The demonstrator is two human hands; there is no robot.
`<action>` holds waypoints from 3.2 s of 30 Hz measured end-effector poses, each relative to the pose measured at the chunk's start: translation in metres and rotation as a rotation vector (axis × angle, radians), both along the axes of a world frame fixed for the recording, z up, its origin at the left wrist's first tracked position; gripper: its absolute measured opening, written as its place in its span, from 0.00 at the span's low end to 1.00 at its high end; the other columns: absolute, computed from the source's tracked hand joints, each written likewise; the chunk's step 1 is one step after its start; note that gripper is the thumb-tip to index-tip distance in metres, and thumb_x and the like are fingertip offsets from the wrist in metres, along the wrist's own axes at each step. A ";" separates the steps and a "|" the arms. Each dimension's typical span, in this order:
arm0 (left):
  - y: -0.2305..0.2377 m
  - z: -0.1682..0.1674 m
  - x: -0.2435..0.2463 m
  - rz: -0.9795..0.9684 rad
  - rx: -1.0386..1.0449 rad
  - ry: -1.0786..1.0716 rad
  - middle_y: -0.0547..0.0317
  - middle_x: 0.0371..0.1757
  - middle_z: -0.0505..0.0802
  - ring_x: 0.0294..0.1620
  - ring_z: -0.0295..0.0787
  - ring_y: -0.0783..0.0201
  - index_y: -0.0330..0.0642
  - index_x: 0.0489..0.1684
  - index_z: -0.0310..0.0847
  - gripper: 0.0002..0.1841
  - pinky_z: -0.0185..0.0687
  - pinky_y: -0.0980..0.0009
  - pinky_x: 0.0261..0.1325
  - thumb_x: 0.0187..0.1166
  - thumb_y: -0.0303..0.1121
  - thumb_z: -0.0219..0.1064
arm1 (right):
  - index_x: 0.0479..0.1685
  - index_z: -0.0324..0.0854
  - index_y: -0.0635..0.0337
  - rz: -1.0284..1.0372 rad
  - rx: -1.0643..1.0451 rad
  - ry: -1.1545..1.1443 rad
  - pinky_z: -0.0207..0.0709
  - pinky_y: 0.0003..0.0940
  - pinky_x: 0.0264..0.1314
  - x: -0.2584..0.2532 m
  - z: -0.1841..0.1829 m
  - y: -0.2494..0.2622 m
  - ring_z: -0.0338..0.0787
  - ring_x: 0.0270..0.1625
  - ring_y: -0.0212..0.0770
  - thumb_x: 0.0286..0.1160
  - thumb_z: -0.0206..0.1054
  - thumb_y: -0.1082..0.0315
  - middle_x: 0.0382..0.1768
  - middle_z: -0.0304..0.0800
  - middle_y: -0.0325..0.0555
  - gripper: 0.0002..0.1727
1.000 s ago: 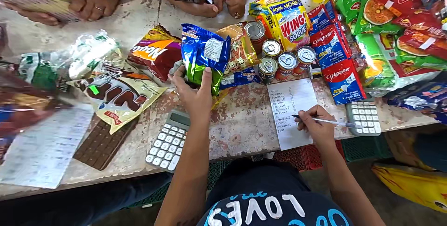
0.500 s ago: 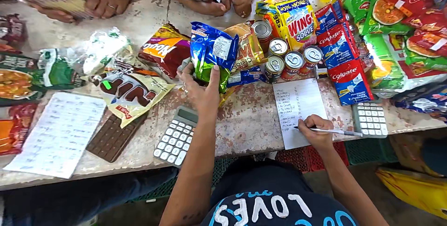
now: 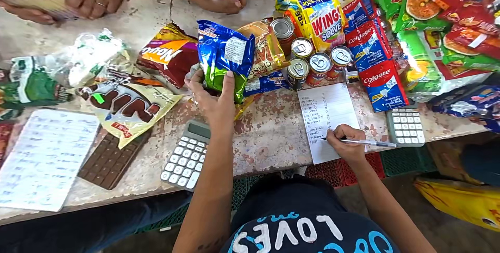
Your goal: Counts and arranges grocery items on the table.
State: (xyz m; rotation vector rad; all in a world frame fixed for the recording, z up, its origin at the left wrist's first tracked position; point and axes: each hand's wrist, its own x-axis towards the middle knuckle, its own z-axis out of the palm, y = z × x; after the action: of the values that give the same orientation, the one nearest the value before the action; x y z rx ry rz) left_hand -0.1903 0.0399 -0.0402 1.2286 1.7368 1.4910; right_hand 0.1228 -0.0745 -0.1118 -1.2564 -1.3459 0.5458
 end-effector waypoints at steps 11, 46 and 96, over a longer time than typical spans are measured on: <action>-0.002 0.001 0.000 -0.017 0.005 -0.036 0.46 0.76 0.78 0.72 0.80 0.65 0.37 0.84 0.59 0.43 0.79 0.67 0.73 0.76 0.54 0.73 | 0.10 0.73 0.53 0.026 0.022 -0.022 0.72 0.22 0.21 0.002 -0.001 0.003 0.79 0.20 0.26 0.61 0.74 0.75 0.14 0.77 0.32 0.17; -0.003 0.005 0.004 0.002 -0.036 -0.011 0.47 0.75 0.78 0.71 0.80 0.67 0.38 0.83 0.60 0.42 0.79 0.68 0.72 0.76 0.55 0.72 | 0.10 0.73 0.52 -0.053 -0.014 -0.041 0.71 0.20 0.22 0.024 0.008 -0.001 0.78 0.20 0.24 0.61 0.71 0.75 0.14 0.77 0.31 0.16; 0.068 0.017 -0.108 -0.180 -0.362 0.736 0.30 0.79 0.79 0.78 0.72 0.23 0.51 0.87 0.68 0.40 0.57 0.22 0.76 0.71 0.45 0.80 | 0.12 0.74 0.50 0.104 -0.021 -0.059 0.72 0.23 0.20 -0.001 -0.020 -0.004 0.78 0.19 0.26 0.62 0.74 0.72 0.14 0.76 0.30 0.16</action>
State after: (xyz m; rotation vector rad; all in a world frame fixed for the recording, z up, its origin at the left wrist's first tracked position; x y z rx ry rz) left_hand -0.2987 0.1082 -0.0236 1.7952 2.1377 0.5921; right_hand 0.1218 -0.0784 -0.1318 -1.2328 -1.4644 0.6006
